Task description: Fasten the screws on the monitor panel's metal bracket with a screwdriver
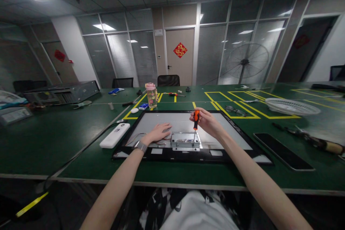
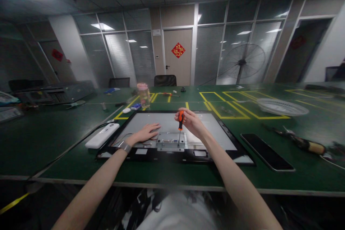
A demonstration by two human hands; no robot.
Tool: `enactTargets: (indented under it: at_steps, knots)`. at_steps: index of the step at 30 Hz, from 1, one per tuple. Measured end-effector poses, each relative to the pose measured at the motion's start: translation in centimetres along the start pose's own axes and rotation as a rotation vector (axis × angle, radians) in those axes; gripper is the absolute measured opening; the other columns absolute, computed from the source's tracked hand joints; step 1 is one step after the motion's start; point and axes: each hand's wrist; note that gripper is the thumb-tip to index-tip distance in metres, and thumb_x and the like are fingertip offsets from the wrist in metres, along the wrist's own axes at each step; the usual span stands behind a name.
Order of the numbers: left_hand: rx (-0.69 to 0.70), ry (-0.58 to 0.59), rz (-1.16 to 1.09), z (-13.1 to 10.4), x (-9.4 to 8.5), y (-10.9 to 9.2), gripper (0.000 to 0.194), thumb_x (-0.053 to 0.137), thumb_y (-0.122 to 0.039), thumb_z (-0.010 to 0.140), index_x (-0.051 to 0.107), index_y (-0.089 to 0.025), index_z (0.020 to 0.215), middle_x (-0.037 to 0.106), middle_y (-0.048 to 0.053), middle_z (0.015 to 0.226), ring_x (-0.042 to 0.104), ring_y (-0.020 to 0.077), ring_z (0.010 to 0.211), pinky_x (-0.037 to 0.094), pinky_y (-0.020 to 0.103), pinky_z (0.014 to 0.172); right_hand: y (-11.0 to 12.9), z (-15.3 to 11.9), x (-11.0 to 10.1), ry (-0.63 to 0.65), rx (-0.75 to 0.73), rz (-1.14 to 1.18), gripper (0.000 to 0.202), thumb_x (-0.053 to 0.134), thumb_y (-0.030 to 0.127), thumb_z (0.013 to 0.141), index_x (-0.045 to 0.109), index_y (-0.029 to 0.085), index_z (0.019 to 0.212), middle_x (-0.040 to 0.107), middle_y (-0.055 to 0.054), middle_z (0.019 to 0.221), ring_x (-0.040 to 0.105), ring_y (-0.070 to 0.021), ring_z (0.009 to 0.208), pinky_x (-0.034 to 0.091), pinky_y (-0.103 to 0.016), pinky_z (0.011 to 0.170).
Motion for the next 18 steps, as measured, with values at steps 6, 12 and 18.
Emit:
enactTargets:
  at_steps: [6,12,18]
  knots:
    - [0.004,-0.005,-0.008,0.07,0.11,0.23,0.050,0.035,-0.046,0.096,0.037,-0.028,0.142,0.026,0.003,0.154,0.022,0.0210,0.142,0.008,0.041,0.116,-0.01,-0.14,0.11,-0.041,-0.030,0.027,0.017,0.076,0.031,0.073,0.068,0.025,0.087,0.068,0.001,0.089,0.062,-0.0145,0.085,0.044,-0.043,0.097]
    - [0.008,-0.001,-0.005,0.18,0.20,0.50,0.051,0.034,-0.048,0.096,0.036,-0.028,0.143,0.025,0.002,0.154,0.021,0.0211,0.142,0.006,0.041,0.116,-0.08,-0.07,-0.18,-0.010,0.012,0.035,0.024,0.072,0.034,0.077,0.067,0.025,0.099,0.070,-0.001,0.088,0.064,-0.0147,0.083,0.045,-0.040,0.095]
    - [0.020,-0.003,0.000,0.37,0.41,0.78,0.053,0.033,-0.051,0.096,0.036,-0.027,0.143,0.025,0.003,0.154,0.021,0.0226,0.142,0.007,0.043,0.116,0.46,-0.28,0.22,0.010,0.024,-0.055,0.028,0.071,0.036,0.077,0.067,0.023,0.101,0.071,-0.006,0.096,0.066,-0.0195,0.088,0.045,-0.040,0.092]
Point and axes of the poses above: each hand's wrist, its own z-axis towards the middle knuckle, its own x-axis out of the palm, y = z × x
